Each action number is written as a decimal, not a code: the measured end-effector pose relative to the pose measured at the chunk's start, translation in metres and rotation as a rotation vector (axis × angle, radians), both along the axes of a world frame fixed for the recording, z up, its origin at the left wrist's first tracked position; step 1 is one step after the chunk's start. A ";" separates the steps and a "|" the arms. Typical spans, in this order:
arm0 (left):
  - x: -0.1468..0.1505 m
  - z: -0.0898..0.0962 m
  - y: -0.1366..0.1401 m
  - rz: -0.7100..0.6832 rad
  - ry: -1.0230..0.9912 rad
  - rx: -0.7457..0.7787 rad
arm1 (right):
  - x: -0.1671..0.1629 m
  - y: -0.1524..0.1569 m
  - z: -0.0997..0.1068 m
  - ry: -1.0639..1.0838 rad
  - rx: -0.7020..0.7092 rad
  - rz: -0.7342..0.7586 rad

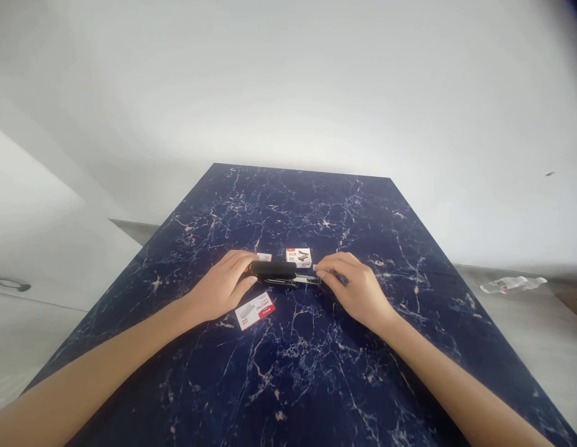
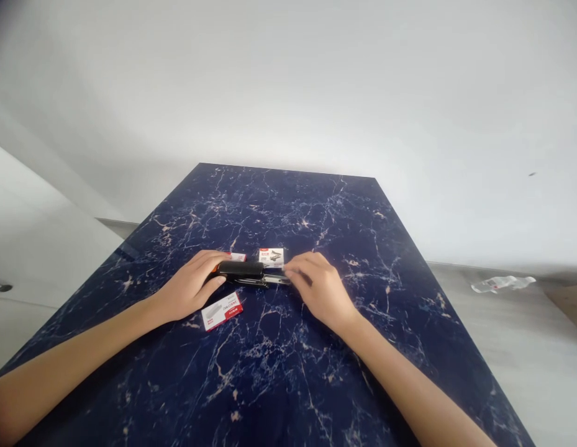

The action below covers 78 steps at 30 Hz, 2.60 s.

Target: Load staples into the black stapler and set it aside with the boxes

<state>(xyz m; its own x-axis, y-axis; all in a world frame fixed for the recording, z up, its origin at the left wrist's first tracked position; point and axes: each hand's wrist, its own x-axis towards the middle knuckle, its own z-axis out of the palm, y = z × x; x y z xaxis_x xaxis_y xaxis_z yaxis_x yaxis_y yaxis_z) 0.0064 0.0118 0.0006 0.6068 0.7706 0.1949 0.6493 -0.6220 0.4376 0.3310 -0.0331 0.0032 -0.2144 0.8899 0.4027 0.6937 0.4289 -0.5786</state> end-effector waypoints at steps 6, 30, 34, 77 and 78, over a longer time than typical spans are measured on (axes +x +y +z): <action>0.000 0.000 0.000 -0.005 0.015 0.006 | -0.017 -0.008 -0.010 -0.007 0.123 0.116; 0.000 -0.002 0.001 -0.014 -0.014 0.047 | -0.016 -0.010 -0.016 -0.052 0.076 -0.122; 0.000 -0.003 0.001 -0.010 -0.007 0.051 | -0.017 -0.014 -0.014 -0.107 -0.114 -0.211; 0.001 -0.004 0.012 0.202 -0.098 -0.084 | -0.025 -0.012 0.000 0.152 -0.108 -0.013; 0.000 -0.004 0.013 0.151 -0.078 -0.132 | -0.026 -0.012 -0.001 0.144 -0.120 0.003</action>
<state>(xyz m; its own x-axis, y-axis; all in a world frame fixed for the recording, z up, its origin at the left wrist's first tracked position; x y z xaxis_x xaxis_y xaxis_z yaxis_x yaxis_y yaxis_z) 0.0064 0.0248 -0.0031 0.4692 0.8737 0.1283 0.6921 -0.4541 0.5610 0.3054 -0.0448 0.0025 -0.1651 0.9330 0.3199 0.5988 0.3525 -0.7192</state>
